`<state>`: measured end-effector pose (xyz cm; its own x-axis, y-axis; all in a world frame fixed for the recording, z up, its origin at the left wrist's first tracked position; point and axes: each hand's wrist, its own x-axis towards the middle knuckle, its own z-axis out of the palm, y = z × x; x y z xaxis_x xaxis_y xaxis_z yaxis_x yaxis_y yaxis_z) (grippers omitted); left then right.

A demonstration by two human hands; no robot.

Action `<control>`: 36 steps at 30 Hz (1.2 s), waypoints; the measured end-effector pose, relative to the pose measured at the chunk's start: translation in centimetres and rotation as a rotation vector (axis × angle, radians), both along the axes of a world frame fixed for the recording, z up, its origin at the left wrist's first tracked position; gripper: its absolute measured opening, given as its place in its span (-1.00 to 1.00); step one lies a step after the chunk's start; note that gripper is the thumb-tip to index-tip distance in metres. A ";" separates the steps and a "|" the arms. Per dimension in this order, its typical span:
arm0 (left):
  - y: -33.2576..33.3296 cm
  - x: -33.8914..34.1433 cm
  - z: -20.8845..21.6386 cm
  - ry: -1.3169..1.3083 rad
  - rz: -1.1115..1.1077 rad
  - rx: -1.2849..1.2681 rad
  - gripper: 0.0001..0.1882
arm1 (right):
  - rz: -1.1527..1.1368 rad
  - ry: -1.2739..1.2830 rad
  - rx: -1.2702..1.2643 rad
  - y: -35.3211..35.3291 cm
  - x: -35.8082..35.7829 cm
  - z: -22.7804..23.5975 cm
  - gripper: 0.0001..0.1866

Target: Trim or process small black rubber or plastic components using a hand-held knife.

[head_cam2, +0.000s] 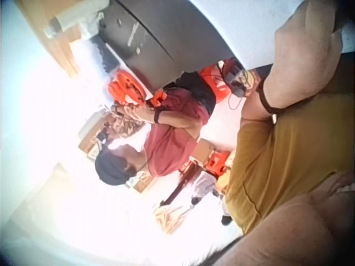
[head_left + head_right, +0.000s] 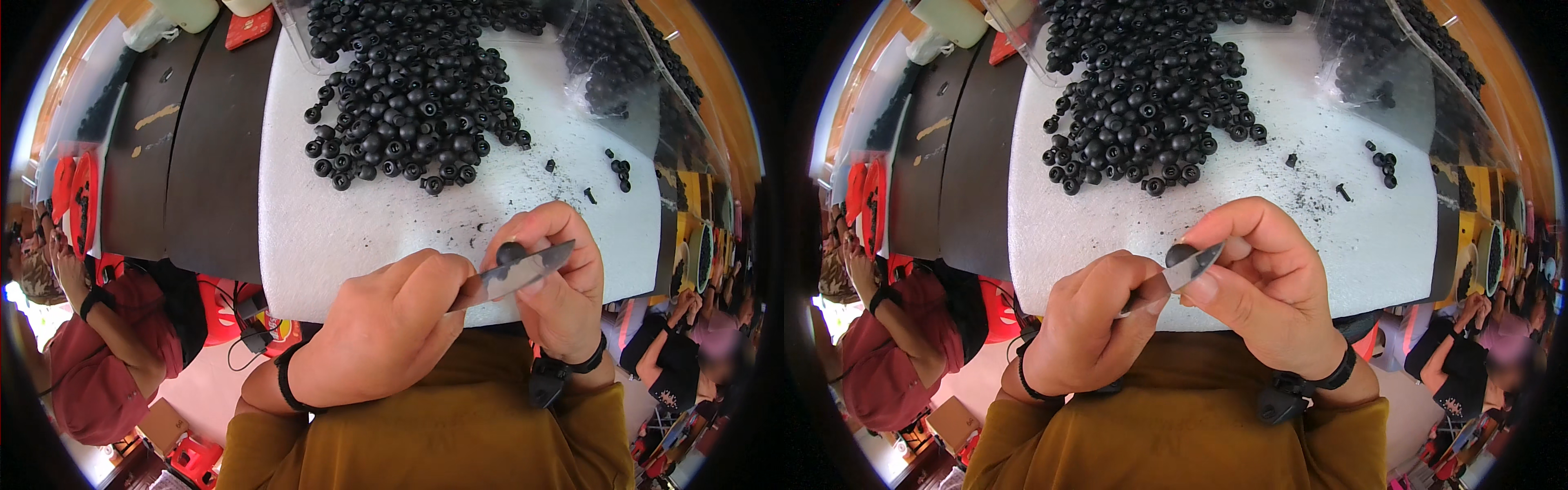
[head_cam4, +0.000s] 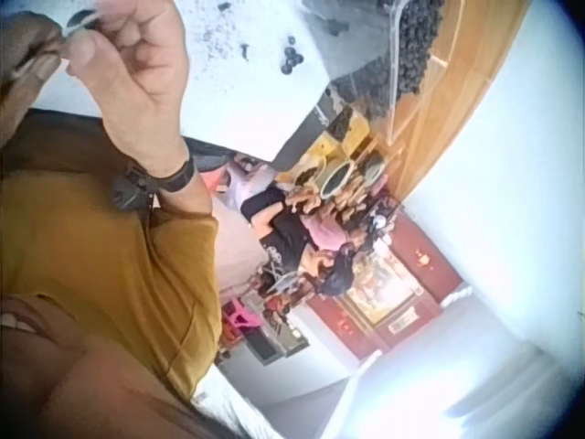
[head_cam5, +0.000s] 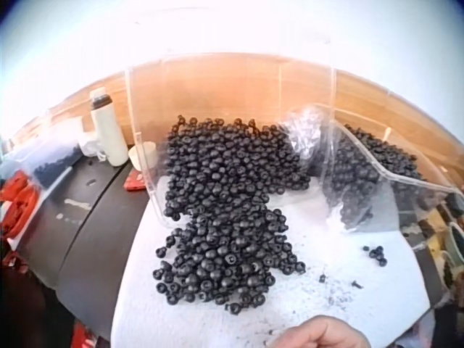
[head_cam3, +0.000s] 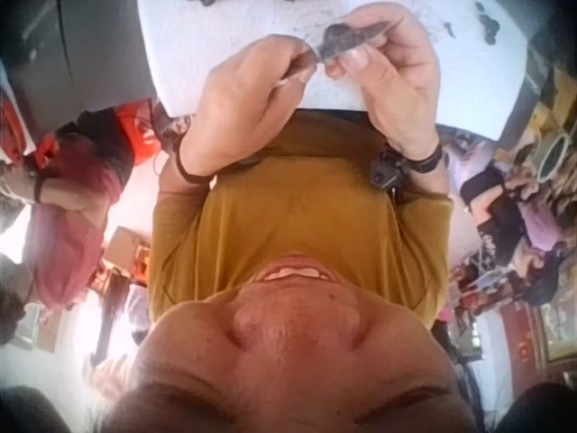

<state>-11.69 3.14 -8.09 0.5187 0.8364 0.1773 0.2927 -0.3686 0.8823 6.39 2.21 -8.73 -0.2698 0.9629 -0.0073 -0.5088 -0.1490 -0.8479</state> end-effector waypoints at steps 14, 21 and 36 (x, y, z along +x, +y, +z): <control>-0.5 -0.2 0.0 0.035 0.015 0.025 -0.81 | -0.070 -0.025 0.040 -0.9 -0.6 -0.9 -0.68; -0.7 -0.4 0.1 0.070 0.023 0.019 -0.82 | -0.062 -0.139 0.124 -1.1 -0.8 -0.7 -0.70; -0.2 -0.6 -0.6 0.451 0.157 0.047 -0.87 | 0.257 -0.064 0.482 -1.1 0.3 0.6 -0.69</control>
